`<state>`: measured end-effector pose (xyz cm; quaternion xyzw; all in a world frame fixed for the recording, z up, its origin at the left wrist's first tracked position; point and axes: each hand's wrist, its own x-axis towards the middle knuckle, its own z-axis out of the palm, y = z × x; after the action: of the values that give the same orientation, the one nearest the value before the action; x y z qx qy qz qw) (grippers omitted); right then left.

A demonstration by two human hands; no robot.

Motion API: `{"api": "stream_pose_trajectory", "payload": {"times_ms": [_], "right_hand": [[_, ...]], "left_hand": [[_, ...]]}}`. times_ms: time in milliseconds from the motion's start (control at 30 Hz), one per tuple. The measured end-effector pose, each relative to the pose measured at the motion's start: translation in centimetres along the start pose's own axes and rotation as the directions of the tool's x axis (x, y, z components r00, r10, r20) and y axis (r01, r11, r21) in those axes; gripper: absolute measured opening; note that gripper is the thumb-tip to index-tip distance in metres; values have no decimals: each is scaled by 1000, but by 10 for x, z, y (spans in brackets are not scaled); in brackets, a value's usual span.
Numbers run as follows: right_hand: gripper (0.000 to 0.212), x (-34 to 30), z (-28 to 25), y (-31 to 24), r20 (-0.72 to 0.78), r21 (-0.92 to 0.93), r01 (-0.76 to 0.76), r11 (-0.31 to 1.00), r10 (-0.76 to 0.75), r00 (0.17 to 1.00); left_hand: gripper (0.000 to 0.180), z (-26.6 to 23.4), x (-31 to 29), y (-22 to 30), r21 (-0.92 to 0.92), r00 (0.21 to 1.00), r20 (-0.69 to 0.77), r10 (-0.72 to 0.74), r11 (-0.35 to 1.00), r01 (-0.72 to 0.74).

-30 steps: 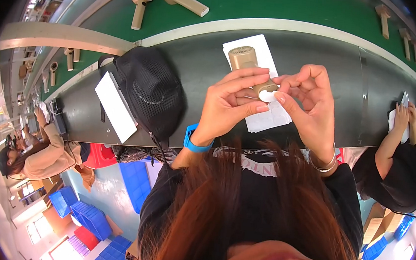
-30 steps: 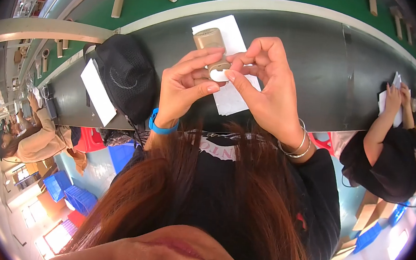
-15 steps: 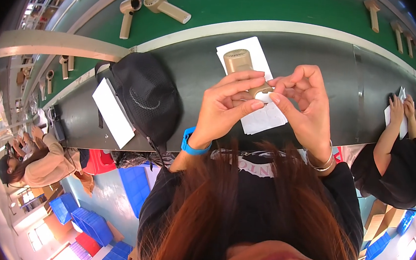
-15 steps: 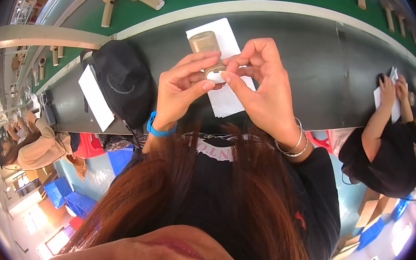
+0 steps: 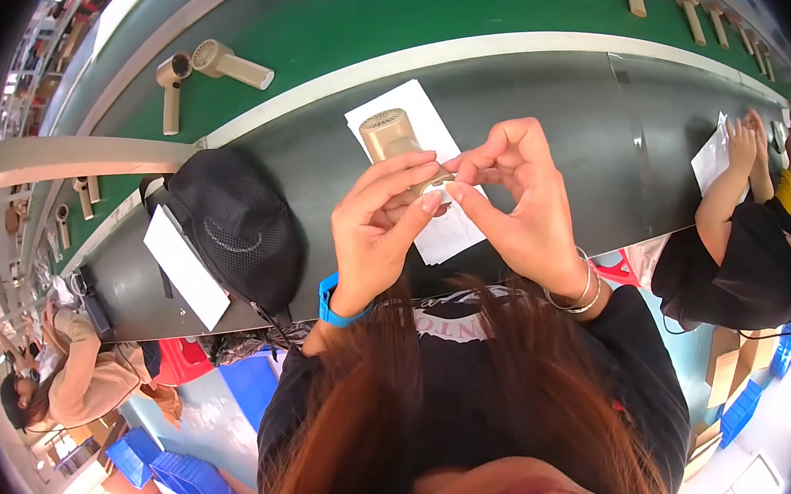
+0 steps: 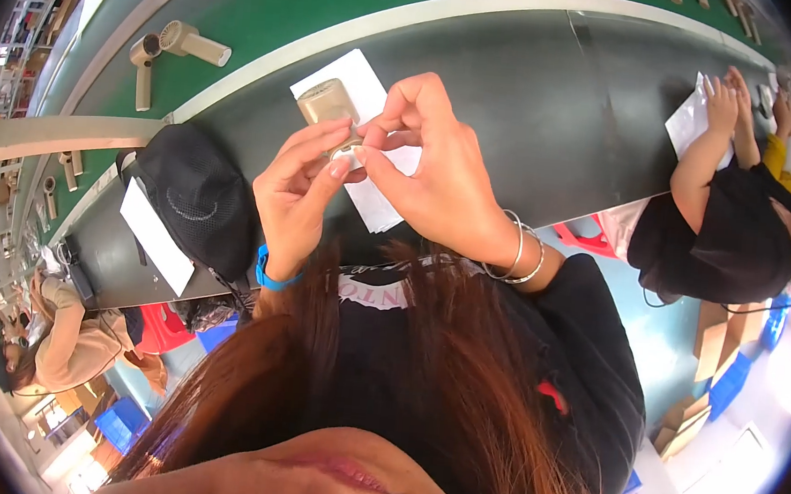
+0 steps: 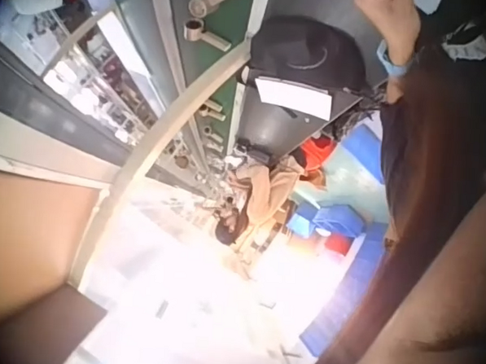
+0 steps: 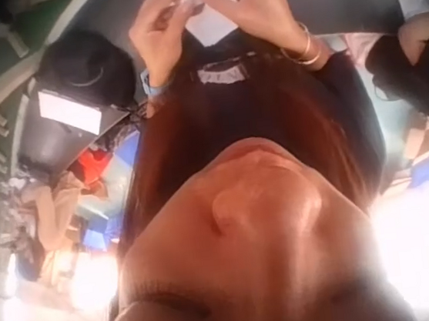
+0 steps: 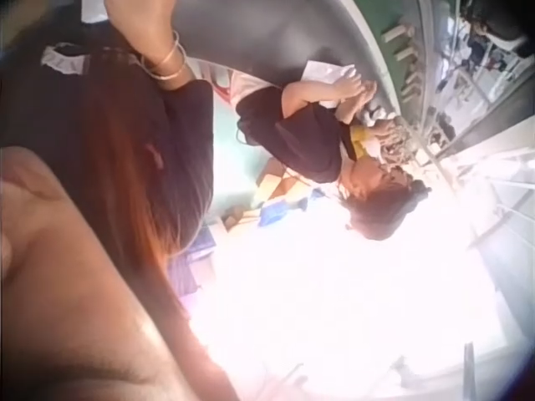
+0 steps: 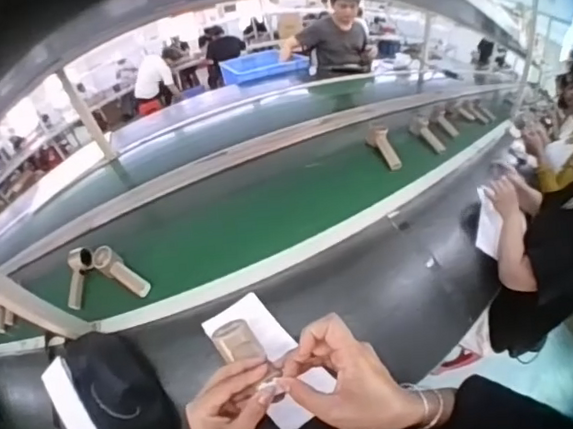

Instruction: The person takes portable fans from a conveyor belt, peels adhesive stickers from a paper sheet, attaches them to the base of each fan by hand, and places the fans back onto the conveyor belt.

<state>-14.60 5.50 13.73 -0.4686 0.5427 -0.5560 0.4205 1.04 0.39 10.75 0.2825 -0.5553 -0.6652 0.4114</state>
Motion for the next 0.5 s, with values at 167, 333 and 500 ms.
{"api": "stream_pose_trajectory", "payload": {"times_ms": [167, 333, 500], "right_hand": [[33, -4, -1, 3, -34, -118, 27, 993, -31, 999], [34, -5, -3, -1, -57, -299, 82, 951, -103, 993], [35, -5, -6, -2, -79, -324, 41, 945, -70, 994]], "left_hand": [[22, 7, -1, -2, 44, 997, -73, 36, 998, -32], [21, 12, -4, -4, 71, 996, -76, 54, 996, -48], [21, 14, -1, -8, 77, 996, -61, 59, 996, -55]]}}
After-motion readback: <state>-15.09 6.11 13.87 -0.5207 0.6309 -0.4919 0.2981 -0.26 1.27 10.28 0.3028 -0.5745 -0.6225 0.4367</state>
